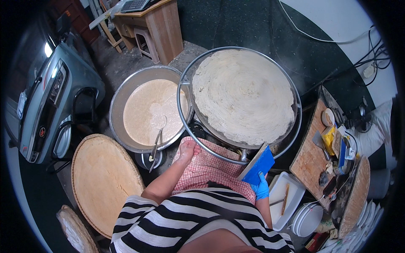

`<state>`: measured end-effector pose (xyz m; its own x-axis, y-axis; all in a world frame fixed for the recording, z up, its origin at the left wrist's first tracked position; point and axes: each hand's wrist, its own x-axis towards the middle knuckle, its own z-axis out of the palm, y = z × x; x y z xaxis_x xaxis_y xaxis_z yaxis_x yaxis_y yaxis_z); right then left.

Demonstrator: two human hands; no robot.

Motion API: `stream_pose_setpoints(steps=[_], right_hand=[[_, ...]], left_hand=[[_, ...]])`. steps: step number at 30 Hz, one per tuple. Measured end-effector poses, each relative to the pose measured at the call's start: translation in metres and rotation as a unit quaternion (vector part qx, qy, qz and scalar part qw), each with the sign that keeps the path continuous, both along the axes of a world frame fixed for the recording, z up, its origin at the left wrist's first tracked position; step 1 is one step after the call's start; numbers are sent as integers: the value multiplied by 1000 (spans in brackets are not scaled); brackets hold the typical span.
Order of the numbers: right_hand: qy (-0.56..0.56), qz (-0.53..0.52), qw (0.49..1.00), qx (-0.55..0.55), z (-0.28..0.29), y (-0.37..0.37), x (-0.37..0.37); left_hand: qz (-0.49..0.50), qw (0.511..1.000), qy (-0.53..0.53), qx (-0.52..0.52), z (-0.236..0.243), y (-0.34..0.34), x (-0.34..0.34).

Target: The person ladles batter onto a hot griddle, spreads it into a thin round crepe using a wooden spreader, cooks it, then lifts and folds it with a blue spatula before placing it on a woven tray. The process is repeated multiple times.

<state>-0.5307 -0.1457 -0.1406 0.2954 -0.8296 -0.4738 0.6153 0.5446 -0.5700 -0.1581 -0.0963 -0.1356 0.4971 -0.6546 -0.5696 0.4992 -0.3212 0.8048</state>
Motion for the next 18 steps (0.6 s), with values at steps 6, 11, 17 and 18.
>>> stream_pose_setpoints(steps=[6, 11, 17, 18], right_hand=[[14, -9, 1000, 11, 3, 1, 0], [20, -12, 999, 26, 10, 2, 2], [13, -12, 999, 29, 13, 2, 2], [-3, -5, 1000, 9, 12, 2, 1]], left_hand=[[-2, 1000, -1, 1, 2, 0, 0], [3, 1000, -5, 14, 4, -1, -1], [2, 1000, -5, 10, 3, 0, -1], [0, 1000, -8, 8, 2, 0, -1]])
